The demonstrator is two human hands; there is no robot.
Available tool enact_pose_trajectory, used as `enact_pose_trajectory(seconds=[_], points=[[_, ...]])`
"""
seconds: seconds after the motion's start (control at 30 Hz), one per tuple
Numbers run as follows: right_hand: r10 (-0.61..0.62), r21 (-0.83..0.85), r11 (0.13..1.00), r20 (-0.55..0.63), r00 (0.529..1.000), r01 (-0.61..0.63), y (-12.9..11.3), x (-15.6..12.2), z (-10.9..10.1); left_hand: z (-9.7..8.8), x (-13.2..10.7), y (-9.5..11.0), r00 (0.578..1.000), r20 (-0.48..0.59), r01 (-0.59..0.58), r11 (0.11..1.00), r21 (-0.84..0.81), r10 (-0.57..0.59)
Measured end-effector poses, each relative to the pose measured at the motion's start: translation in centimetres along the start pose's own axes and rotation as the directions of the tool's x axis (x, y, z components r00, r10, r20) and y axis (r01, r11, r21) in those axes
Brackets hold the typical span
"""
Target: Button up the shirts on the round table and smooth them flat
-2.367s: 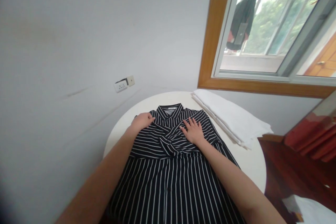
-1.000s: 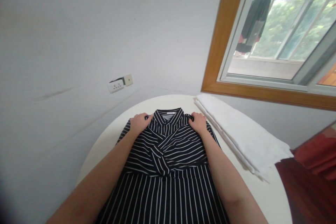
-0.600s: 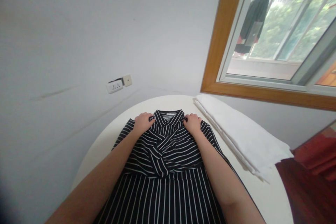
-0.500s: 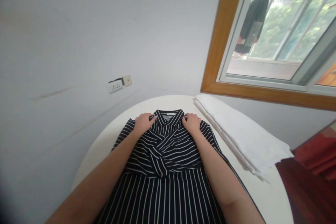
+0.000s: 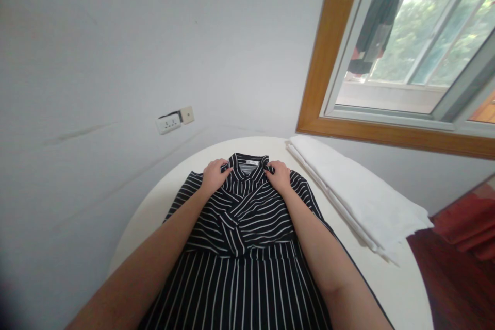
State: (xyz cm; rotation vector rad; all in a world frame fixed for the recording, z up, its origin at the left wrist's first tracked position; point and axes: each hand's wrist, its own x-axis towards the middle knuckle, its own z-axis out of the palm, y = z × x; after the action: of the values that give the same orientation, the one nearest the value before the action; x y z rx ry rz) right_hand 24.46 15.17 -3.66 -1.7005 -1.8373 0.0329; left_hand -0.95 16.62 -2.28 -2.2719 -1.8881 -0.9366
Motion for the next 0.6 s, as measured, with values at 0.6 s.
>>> enact_pose_trajectory(seconds=[0.6], points=[[-0.507,-0.094,0.859,-0.011,0.862,0.504,-1.9,-6.8,-11.5,-10.1,-5.8,2.2,0.838,-0.030,-0.543,0.838,0.047,0.545]])
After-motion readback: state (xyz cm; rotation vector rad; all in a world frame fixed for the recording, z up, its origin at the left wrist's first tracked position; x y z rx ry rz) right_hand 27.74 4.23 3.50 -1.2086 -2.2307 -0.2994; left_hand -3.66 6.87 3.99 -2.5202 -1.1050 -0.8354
